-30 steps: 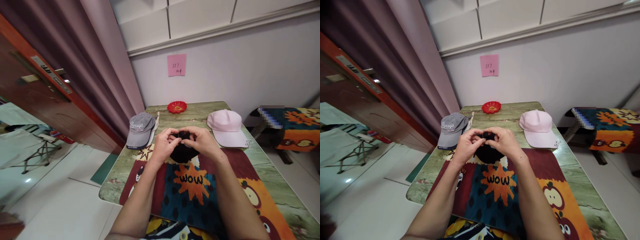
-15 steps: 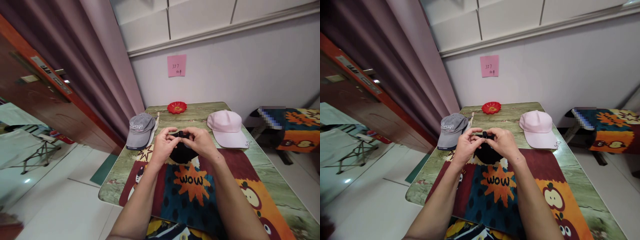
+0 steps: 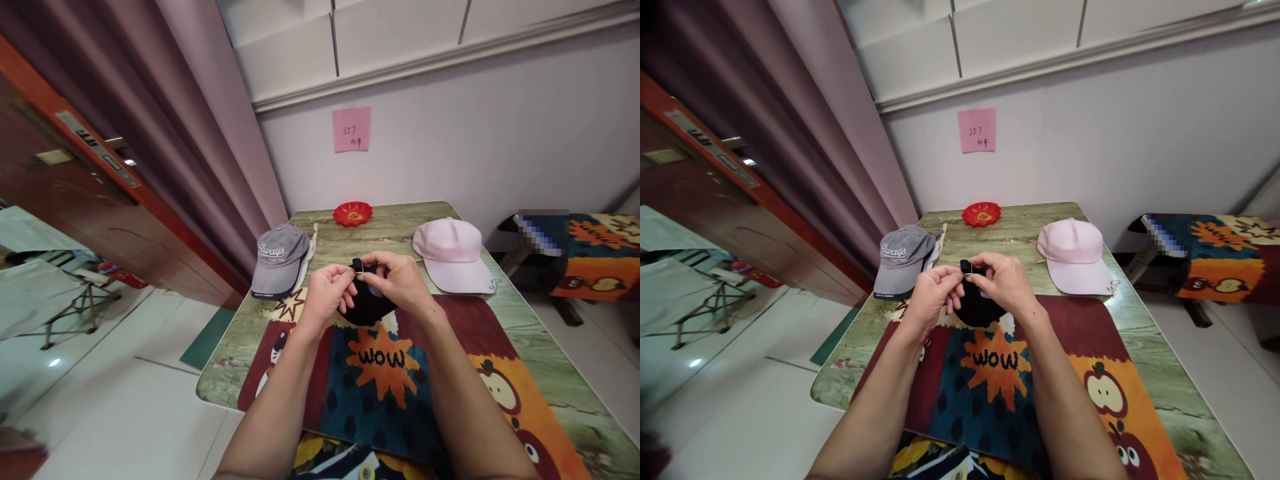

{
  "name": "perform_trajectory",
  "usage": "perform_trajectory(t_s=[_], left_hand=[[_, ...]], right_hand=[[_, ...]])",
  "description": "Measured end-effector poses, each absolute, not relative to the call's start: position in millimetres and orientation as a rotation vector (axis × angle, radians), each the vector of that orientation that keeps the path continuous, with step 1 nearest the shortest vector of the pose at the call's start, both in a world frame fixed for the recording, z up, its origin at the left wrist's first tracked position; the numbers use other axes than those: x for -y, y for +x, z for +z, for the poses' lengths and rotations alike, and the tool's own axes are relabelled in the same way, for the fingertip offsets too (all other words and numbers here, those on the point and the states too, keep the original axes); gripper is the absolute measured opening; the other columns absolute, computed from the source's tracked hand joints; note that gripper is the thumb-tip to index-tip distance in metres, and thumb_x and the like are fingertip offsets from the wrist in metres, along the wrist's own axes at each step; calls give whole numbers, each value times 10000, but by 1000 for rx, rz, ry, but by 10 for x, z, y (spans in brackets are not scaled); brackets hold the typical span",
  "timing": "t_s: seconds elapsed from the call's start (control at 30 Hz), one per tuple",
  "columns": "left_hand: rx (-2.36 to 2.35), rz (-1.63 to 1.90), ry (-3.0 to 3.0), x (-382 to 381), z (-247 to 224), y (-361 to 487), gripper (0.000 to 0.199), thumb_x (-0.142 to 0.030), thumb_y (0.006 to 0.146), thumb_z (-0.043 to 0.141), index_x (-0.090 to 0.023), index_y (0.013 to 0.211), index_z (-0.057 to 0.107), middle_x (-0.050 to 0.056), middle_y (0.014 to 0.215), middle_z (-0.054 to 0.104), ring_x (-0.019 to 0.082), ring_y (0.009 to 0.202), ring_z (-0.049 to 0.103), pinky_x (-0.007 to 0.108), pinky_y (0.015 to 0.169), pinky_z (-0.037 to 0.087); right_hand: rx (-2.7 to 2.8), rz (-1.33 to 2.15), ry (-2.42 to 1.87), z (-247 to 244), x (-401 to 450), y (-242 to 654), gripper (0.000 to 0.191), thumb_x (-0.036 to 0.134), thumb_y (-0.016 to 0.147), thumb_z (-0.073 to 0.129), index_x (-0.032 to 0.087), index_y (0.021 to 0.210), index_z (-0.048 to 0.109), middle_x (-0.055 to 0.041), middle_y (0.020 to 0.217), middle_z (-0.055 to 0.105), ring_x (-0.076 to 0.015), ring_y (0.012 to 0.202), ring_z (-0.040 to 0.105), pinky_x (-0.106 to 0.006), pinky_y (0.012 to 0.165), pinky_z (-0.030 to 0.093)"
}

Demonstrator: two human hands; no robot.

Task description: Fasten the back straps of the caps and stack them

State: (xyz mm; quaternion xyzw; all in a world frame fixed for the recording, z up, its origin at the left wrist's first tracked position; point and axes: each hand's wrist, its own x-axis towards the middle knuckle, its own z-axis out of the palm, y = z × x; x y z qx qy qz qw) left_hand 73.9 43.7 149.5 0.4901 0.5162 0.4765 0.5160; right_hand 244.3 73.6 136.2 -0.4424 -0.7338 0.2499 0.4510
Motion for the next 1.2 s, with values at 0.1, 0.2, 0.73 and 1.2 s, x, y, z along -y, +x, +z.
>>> perform_trajectory(t_s=[0.1,0.2,0.73,1.2], left_hand=[[-1162,1138,1068,-443,1510,727,414,-503,702,804,-132,773,633,-2,580,634,78,381,543,151,310,348],[-1130,1139,1001,-451,1521,704,469,-542,668,832,-122,763,645,3,573,634,75,378,544,147,306,340],[-1281,1178,1130,-444,1499,724,439,-522,685,821,-126,742,640,12,561,636,84,381,543,160,318,360],[-1287,1194,1162,-425,1496,733,413,-503,714,805,-126,763,641,7,570,637,82,390,542,162,334,369]], right_hand=[[1821,618,-1075,1356,-733,2445,193,266,802,766,218,987,795,27,645,672,-118,550,531,-250,606,389],[1837,622,-1057,1355,-731,2446,168,250,806,759,220,968,790,35,632,653,-117,557,530,-249,605,381],[1907,603,-1062,1378,-706,2371,247,178,786,723,191,1028,769,10,711,667,-121,574,527,-255,604,392],[1906,516,-989,1368,-696,2362,274,113,810,700,231,1039,793,-1,812,717,-123,633,579,-244,638,439]])
